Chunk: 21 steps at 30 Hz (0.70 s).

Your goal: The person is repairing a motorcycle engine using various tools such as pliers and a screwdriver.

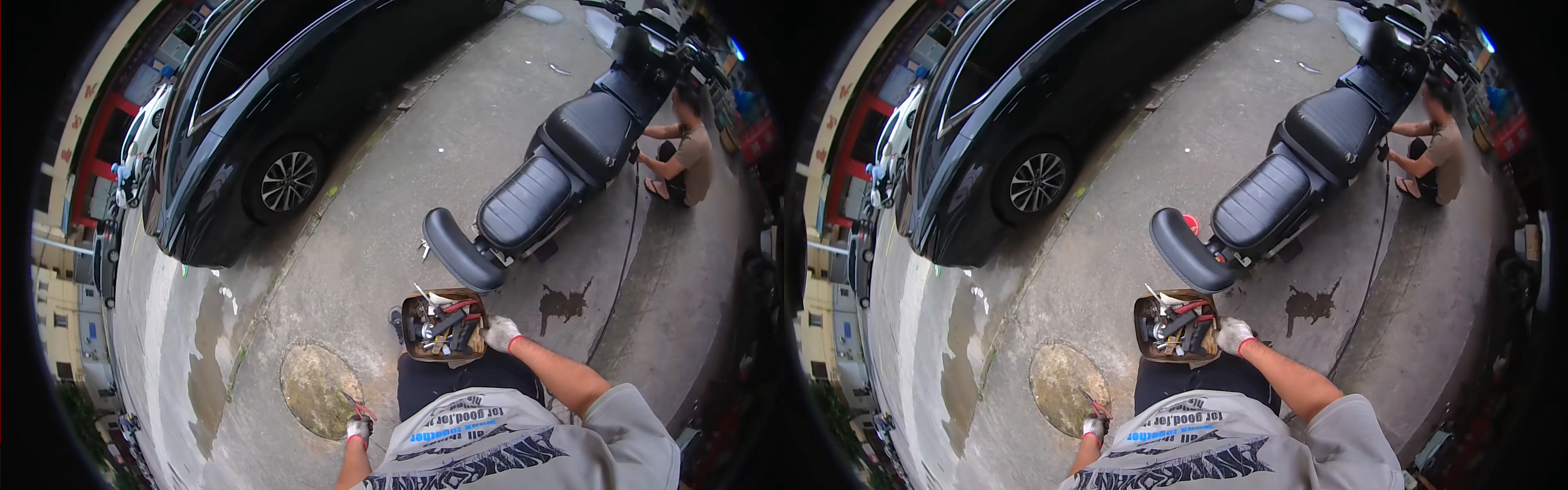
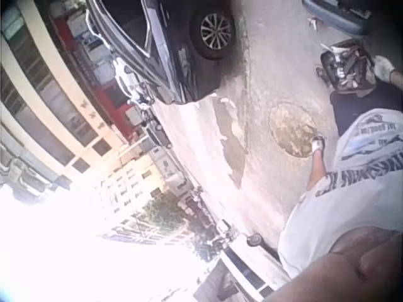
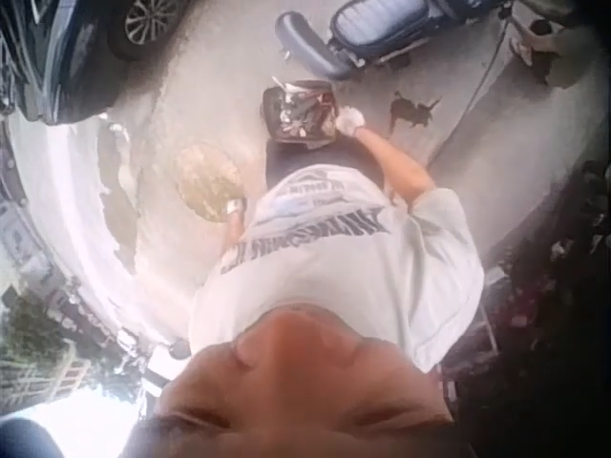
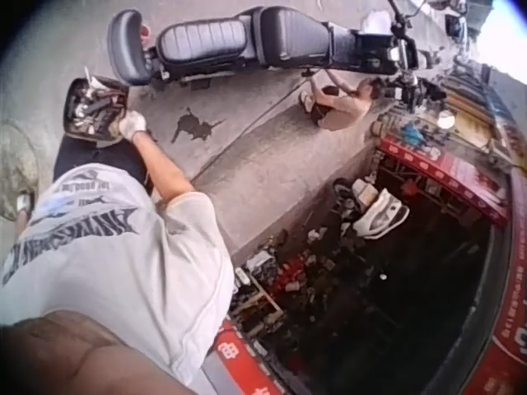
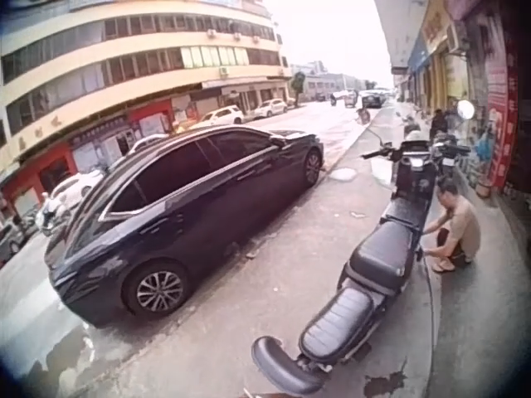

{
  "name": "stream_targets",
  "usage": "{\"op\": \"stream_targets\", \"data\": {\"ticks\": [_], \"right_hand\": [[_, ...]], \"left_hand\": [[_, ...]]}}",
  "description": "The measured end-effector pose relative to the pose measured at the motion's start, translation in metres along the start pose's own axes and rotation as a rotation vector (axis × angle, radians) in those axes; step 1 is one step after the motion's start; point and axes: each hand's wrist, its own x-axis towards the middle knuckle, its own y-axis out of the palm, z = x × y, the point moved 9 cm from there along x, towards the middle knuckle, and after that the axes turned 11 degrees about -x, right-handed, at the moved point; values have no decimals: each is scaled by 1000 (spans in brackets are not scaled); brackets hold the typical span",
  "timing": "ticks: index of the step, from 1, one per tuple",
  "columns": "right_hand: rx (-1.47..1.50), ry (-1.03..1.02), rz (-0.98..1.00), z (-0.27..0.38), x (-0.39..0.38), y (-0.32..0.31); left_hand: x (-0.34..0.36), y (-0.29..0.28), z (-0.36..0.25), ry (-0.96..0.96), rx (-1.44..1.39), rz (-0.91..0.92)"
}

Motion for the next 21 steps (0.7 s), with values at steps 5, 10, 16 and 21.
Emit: {"op": "stream_targets", "data": {"ticks": [5,10,16,21], "right_hand": [[20,206,-49,17,12,61],[498,549,-315,66,-21,118],[1061,864,-623,144,-46,177],[1326,1029,-876,168,-43,264]], "left_hand": [[168,2,-204,111,455,214],[236,71,-402,424,817,422],[209,179,-497,581,1041,602],[180,241,-498,809,1316,758]]}}
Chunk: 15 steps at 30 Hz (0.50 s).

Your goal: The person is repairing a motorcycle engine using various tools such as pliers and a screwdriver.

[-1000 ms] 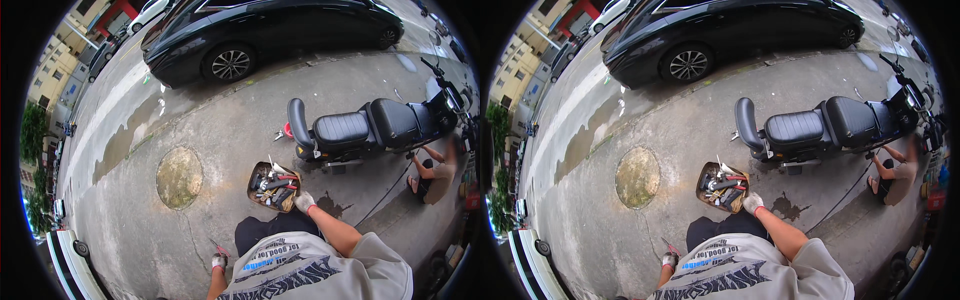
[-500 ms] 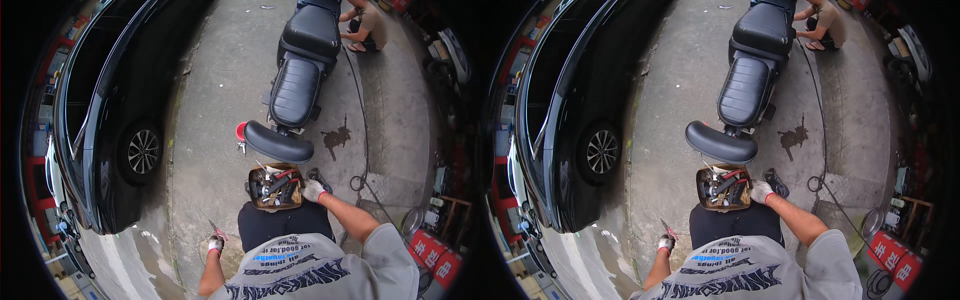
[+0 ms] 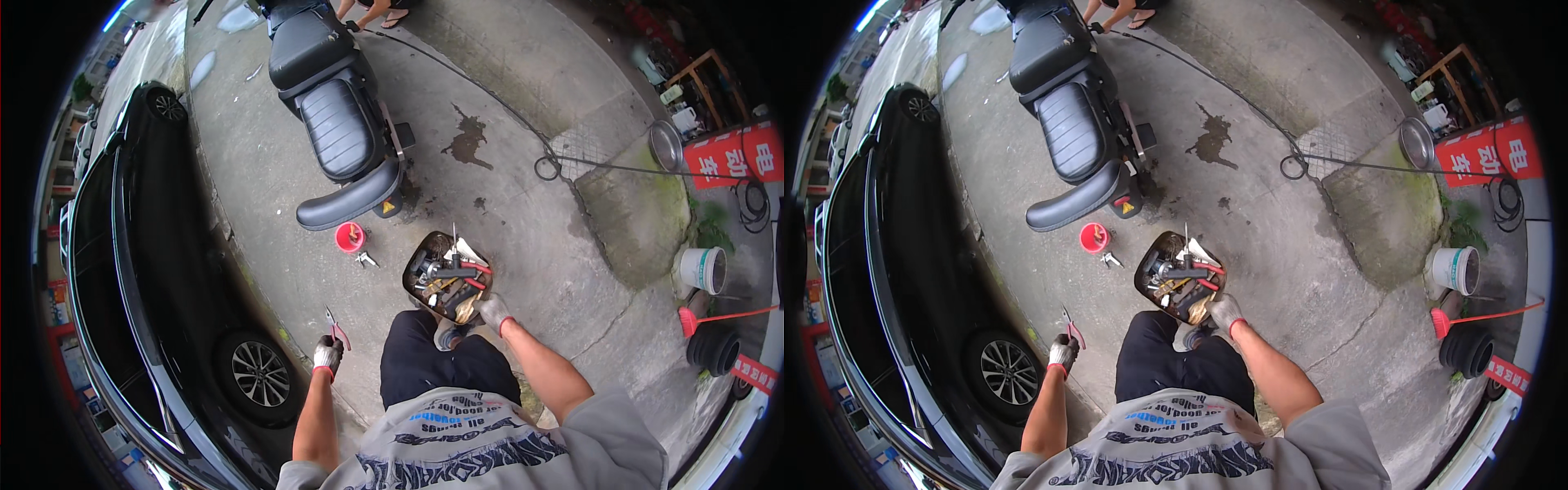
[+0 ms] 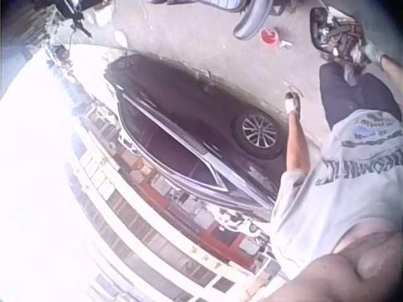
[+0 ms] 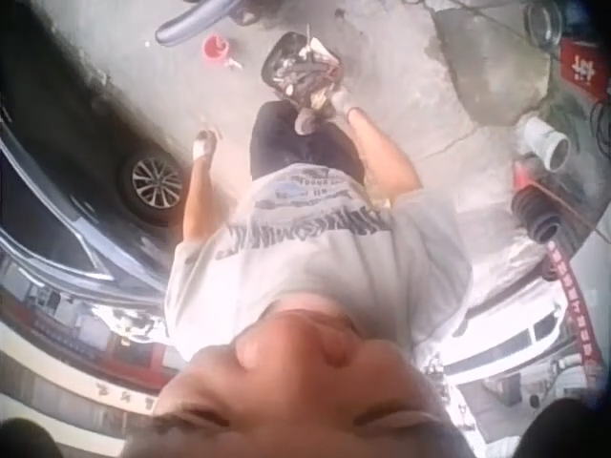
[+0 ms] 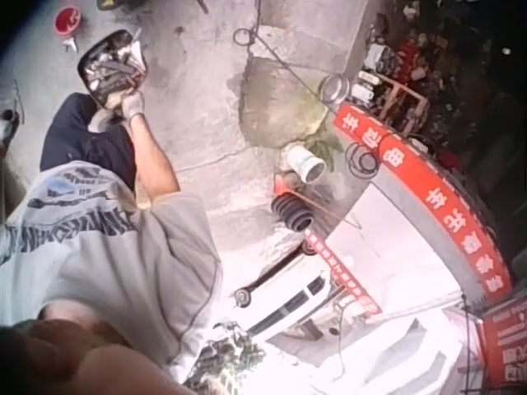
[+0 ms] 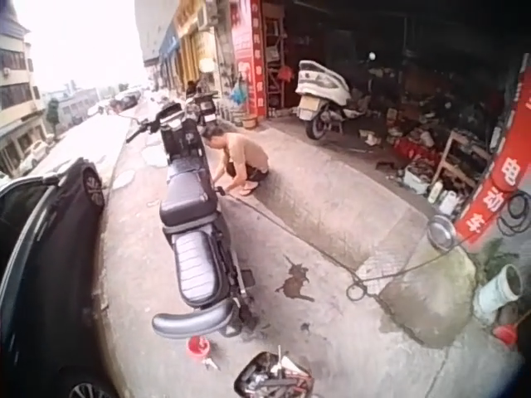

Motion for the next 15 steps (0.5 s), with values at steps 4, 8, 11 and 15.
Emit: {"op": "stream_targets", "data": {"ticks": [4,8,11,15], "right_hand": [[274,191,-40,-101,2,40],[270,283,-139,-189,24,72],[204,373,-223,-259,63,103],[256,427,-241,-325,142,153]], "left_hand": [[40,29,-27,224,328,73],[118,89,-34,220,585,189],[193,176,-22,314,872,362],[288,274,4,524,1024,516]]}}
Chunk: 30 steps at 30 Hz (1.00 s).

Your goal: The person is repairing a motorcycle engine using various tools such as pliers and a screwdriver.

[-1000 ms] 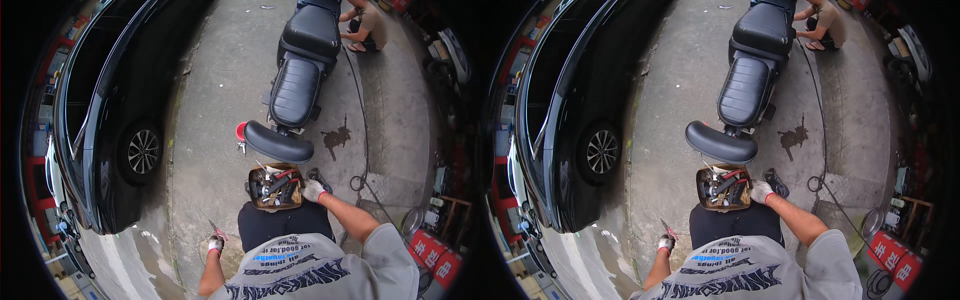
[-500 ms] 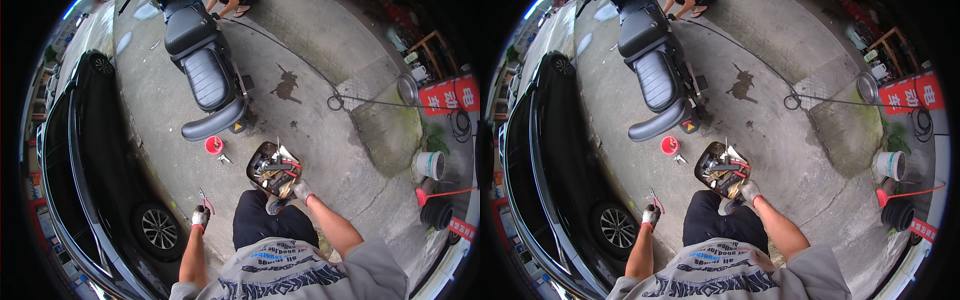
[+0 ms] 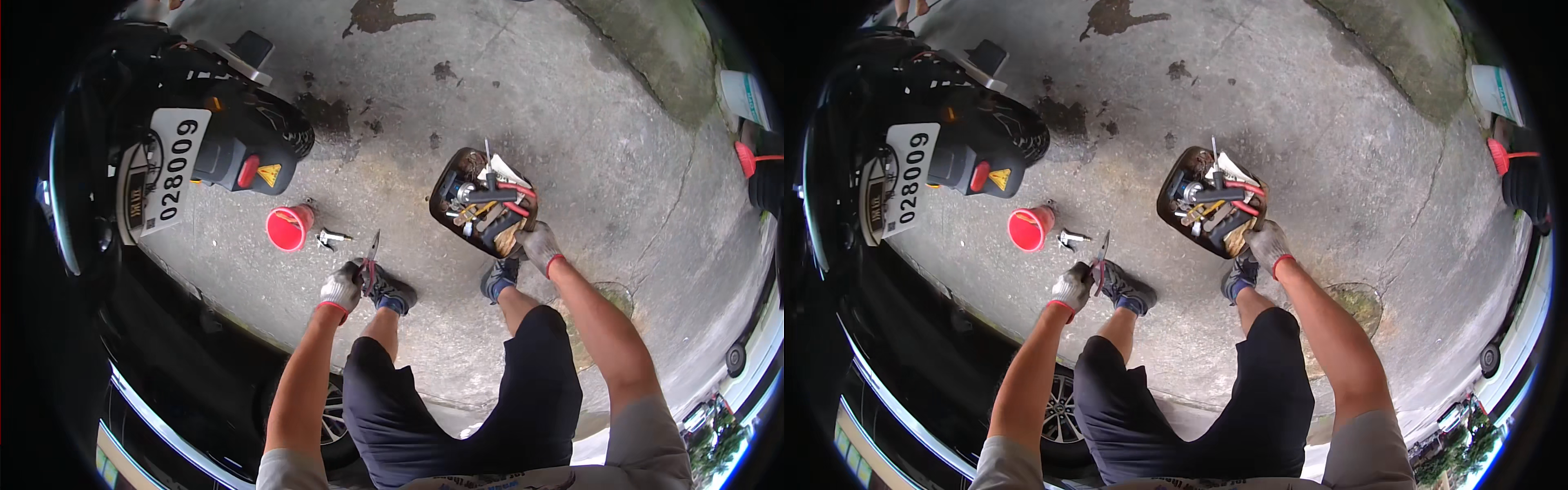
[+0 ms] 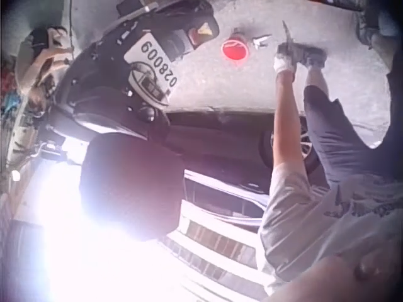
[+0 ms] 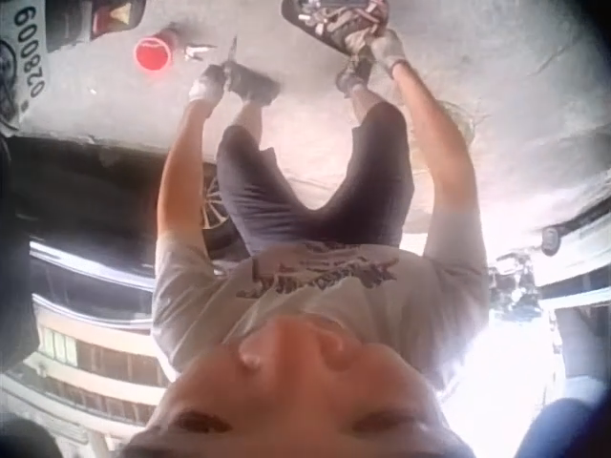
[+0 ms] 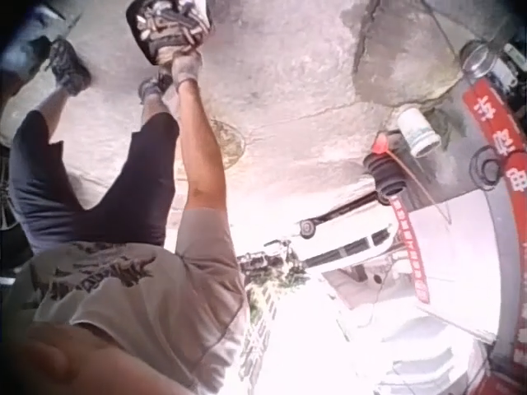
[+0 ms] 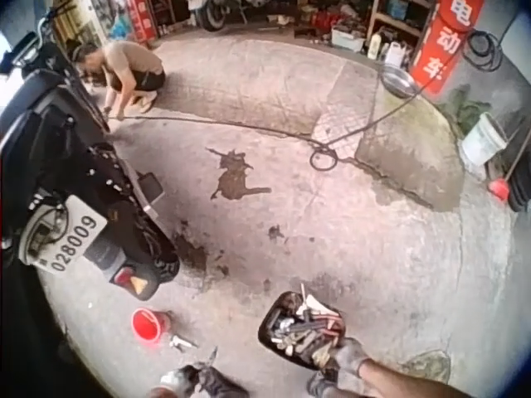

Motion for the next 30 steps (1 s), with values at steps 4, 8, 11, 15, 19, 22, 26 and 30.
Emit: {"op": "stream_targets", "data": {"ticks": [4,8,11,15,19,22,26,30], "right_hand": [[189,72,134,-5,93,58],[89,40,214,18,162,92],[28,0,297,43,205,107],[-128,-63,287,57,234,113],[-486,-30,638,70,242,89],[-1148,-232,477,115,254,50],[-1192,-753,-276,218,228,26],[-1174,-728,-267,224,242,69]], "left_hand": [[123,49,13,111,165,90],[205,72,17,306,224,87],[235,73,15,397,228,61],[261,84,34,360,336,81],[260,76,32,419,265,45],[246,60,7,411,433,8],[222,35,-56,480,338,52],[220,34,-110,664,294,-12]]}}
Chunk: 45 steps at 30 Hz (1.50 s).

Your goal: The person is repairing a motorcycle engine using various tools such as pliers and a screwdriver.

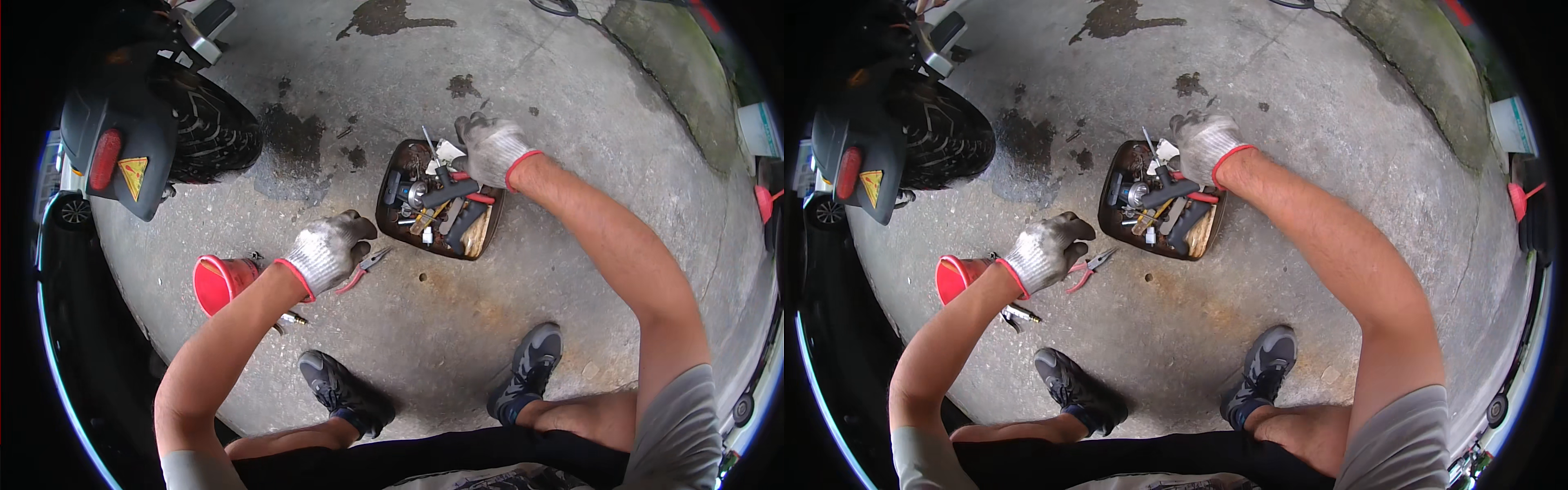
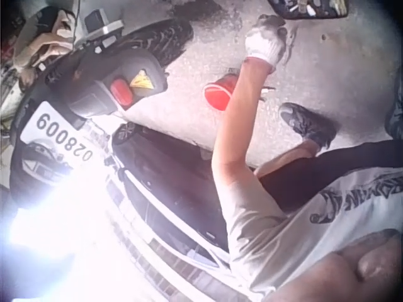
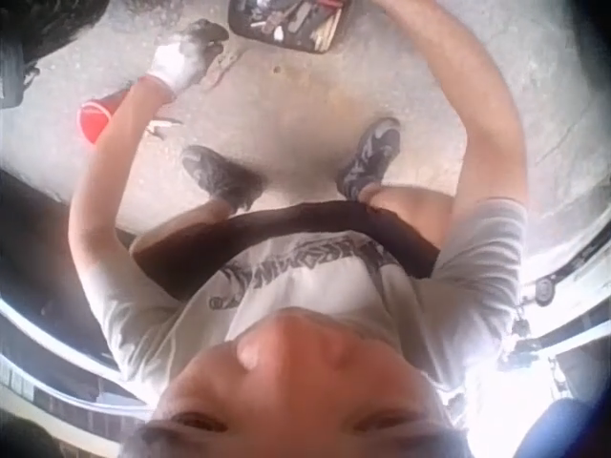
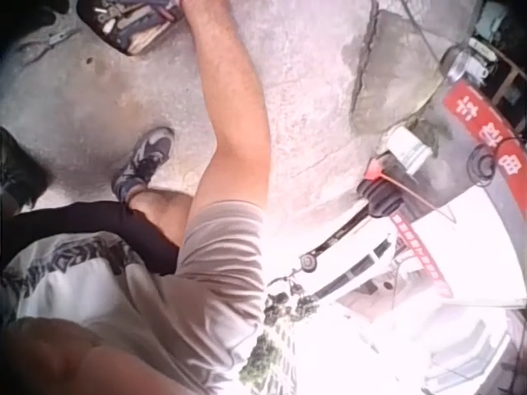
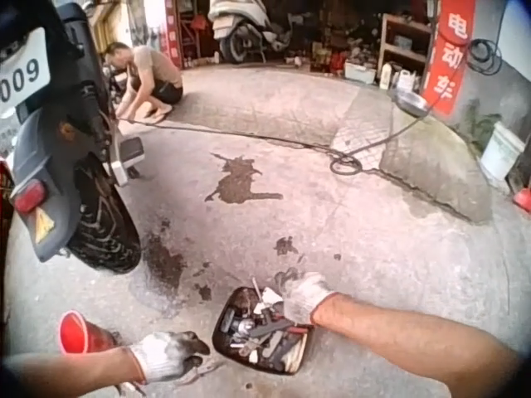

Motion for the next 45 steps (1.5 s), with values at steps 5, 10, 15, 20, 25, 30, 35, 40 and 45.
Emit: {"op": "stream_targets", "data": {"ticks": [5,10,15,20,25,30,35,40,45], "right_hand": [[60,-69,-251,6,-28,1],[265,52,-497,-7,-82,-40],[487,-71,-644,14,-112,-52],[438,-176,-702,43,-129,-44],[410,-352,-681,59,-139,-41],[551,-161,-473,40,-127,-36],[733,-73,-79,45,-128,-1],[752,-177,164,89,-160,47],[725,-304,86,101,-174,66]], "left_hand": [[28,4,-23,54,-227,-190],[33,7,-18,-227,-586,-203],[46,1,-39,-180,-917,-290],[47,20,-60,-185,-1297,-142],[44,18,-47,-206,-1274,-223],[36,27,-38,-221,-1116,-189],[15,70,-47,-315,-1010,34],[-8,115,-61,-340,-1067,168],[-12,118,-59,-384,-975,97]]}}
